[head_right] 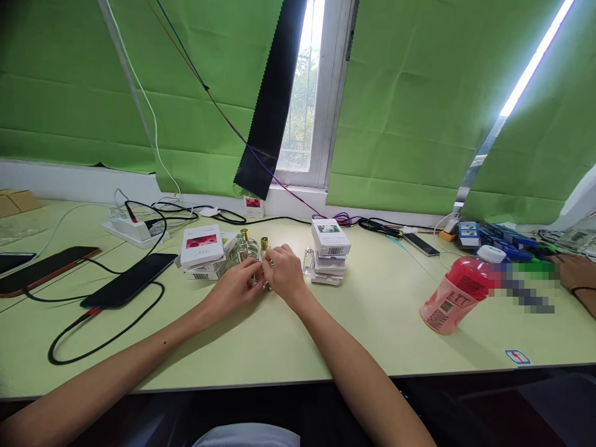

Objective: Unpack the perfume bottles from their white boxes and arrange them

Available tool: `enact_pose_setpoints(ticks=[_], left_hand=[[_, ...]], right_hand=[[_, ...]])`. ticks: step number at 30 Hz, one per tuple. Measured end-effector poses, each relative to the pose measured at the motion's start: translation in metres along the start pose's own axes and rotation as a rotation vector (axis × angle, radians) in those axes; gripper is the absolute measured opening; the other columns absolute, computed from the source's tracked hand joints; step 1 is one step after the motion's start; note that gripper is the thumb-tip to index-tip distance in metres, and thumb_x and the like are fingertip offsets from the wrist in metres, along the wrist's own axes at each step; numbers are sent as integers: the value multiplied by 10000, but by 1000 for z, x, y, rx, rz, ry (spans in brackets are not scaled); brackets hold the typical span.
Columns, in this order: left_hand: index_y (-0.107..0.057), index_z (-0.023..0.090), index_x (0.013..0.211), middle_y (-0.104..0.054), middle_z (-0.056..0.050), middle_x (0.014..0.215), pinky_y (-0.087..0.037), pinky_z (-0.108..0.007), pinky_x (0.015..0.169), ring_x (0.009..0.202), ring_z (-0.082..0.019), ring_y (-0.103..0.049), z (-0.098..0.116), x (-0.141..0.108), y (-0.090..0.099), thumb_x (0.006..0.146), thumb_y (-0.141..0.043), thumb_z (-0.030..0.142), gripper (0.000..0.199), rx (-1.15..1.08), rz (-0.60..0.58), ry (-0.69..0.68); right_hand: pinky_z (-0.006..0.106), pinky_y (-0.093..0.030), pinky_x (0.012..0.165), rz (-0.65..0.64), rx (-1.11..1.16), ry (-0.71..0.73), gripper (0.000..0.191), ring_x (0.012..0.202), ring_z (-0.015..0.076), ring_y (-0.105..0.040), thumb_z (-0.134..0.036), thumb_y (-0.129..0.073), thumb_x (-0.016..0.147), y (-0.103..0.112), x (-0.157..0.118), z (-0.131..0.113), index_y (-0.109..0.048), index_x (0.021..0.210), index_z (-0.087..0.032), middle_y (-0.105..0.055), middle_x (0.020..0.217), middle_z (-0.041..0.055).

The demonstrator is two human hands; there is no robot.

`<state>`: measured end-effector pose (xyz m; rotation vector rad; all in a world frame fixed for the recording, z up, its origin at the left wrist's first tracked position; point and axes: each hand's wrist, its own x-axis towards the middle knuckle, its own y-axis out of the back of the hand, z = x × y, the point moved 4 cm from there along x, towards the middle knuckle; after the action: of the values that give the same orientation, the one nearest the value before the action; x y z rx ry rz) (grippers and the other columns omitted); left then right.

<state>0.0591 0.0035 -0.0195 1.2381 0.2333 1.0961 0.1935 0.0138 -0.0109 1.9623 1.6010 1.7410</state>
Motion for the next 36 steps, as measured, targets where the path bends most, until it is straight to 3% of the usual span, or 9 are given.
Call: enact_pose_setpoints(ticks=[9,17,25,36], left_hand=[[-600,191,912,-604,-55,997,-433,-319,665,743,-165,-584,0,0,0,957,-445,307,200,-4,-19,17],[-596,198,913,-606,-49,980,-425,-311,650,744,-169,-588,-1,1,-1,952,-459,315,185,7,-7,10],[-612,201,920,-621,-56,1005,-428,-316,653,738,-170,-591,-1,0,-1,955,-462,321,195,9,-2,7],[-577,194,811,-612,-54,970,-434,-318,652,718,-161,-570,2,1,1,932,-473,317,201,-4,6,6]], right_hand=[[302,-426,710,-26,-62,39,214,859,211,-560,-148,-534,942,0,0,-2,-580,744,-217,-701,820,53],[262,-423,664,27,106,-40,159,797,178,-573,-151,-594,885,-4,3,10,-595,747,-229,-695,783,9],[293,-450,731,20,15,40,180,860,196,-586,-148,-560,909,-5,0,6,-598,751,-225,-706,814,35],[255,-478,680,66,180,-60,142,808,158,-620,-158,-623,879,-9,3,18,-649,759,-228,-691,810,11]])
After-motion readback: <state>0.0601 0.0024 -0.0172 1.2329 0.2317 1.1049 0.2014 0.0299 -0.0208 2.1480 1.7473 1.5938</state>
